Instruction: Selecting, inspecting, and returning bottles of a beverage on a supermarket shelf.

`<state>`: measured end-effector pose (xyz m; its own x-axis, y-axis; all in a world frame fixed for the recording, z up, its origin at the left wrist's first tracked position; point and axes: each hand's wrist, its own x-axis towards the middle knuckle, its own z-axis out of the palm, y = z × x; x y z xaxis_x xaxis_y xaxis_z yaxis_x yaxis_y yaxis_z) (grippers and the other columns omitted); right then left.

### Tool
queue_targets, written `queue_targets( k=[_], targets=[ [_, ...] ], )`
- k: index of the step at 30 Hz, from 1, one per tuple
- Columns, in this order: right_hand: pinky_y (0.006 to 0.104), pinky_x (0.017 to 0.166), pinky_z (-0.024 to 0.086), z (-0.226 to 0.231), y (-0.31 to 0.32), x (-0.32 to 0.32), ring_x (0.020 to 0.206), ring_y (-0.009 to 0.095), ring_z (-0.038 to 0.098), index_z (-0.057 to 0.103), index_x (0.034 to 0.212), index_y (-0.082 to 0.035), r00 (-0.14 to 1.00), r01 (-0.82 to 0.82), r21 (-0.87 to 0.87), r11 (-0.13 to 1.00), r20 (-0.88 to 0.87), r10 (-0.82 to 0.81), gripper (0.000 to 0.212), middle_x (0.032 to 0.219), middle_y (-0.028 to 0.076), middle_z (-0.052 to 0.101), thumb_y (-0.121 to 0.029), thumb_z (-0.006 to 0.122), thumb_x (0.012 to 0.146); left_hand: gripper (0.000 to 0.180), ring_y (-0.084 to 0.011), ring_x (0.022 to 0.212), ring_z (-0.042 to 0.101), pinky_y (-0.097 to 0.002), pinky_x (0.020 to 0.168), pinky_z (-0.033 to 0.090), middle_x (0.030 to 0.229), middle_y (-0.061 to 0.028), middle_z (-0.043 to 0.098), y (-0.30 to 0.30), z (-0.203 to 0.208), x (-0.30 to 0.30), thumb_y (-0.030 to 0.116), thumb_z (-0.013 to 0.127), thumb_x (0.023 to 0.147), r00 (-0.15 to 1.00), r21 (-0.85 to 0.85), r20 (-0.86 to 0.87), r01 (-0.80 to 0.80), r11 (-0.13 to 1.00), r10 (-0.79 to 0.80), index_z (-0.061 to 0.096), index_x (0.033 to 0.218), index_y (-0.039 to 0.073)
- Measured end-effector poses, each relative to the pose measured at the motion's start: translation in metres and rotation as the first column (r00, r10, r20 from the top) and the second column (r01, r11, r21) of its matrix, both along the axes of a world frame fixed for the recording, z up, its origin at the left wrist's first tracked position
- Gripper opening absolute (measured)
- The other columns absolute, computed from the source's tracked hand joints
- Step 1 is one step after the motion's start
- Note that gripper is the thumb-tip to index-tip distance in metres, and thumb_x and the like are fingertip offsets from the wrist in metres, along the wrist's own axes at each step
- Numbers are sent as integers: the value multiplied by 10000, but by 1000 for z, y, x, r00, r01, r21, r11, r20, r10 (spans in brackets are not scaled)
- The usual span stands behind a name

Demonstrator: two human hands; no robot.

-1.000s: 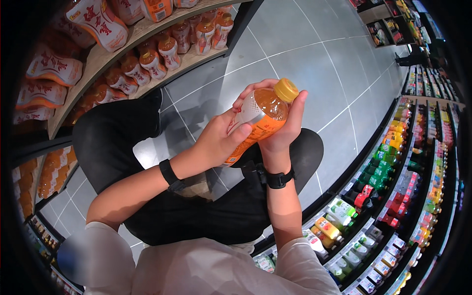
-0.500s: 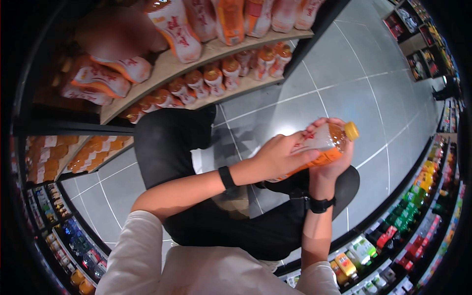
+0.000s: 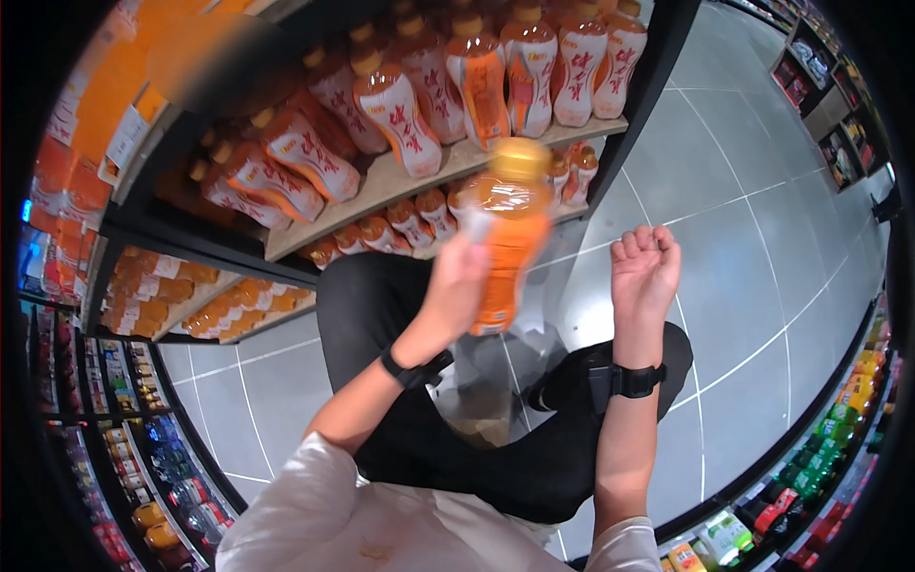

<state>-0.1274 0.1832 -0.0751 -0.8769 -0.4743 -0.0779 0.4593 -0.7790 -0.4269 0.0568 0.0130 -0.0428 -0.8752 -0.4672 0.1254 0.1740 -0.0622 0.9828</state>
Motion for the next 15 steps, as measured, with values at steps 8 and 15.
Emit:
queue_targets(
  k=[8, 15],
  targets=[
    [337, 631, 411, 16, -19, 0, 659, 189, 470, 494, 921, -104, 976, -153, 10, 988, 161, 149, 87, 768, 56, 493, -171, 489, 977, 593, -304, 876, 685, -429, 818, 563, 969, -176, 654, -79, 74, 77, 556, 506, 992, 933, 93, 150, -342, 935, 326, 500, 1262, 28],
    [338, 608, 462, 22, -16, 3, 632, 181, 525, 528, 973, -59, 984, -169, 98, 981, 69, 163, 131, 751, 56, 525, -175, 477, 1007, 528, -220, 1093, 609, -385, 992, 476, 1197, -123, 589, -120, 82, 77, 244, 680, 947, 898, -148, 124, -403, 903, 422, 430, 1359, 28]
  ],
)
